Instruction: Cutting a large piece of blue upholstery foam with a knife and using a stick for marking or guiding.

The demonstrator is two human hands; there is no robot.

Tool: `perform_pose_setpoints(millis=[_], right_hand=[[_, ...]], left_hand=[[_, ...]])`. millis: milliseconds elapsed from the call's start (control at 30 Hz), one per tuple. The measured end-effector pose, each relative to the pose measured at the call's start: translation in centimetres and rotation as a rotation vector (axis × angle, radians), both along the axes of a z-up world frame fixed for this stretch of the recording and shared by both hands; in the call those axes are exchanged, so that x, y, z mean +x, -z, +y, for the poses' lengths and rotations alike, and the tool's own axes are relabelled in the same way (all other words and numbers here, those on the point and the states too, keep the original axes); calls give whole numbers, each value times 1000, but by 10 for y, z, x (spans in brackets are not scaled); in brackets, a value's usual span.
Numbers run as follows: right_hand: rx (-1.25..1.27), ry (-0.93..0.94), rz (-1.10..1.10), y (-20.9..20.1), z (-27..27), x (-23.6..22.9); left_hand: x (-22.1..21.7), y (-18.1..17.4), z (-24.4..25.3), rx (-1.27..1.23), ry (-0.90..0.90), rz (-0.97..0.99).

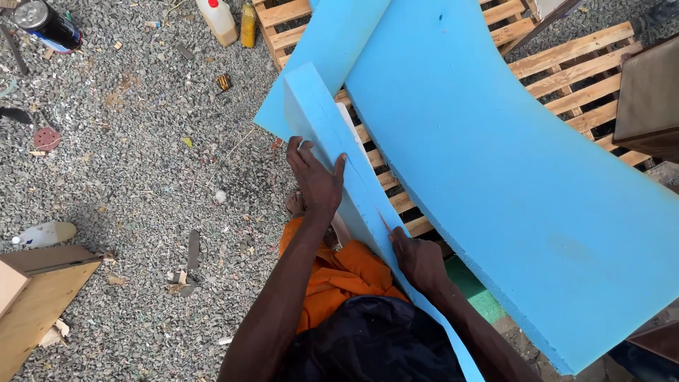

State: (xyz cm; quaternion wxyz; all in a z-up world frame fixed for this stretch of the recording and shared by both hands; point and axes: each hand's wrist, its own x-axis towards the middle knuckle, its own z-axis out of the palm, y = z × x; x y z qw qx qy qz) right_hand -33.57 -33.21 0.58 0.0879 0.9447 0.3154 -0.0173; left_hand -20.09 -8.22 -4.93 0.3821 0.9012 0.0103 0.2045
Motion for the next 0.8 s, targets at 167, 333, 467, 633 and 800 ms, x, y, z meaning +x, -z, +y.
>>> perform_pose_setpoints(millis=[167,333,467,633,800], right_hand=[[291,135,10,-4,9,7],[275,196,-50,14,43,91],[313,267,53,49,71,159],[217,273,57,34,80,158],[147,240,-13,39,82,165]], left_hand=[[14,17,-12,-351,-140,249],[100,1,16,-275,-110,101],[97,-34,6,56,47,78],[53,-24,-16,51,237,60],[61,2,-16,30,225,28]])
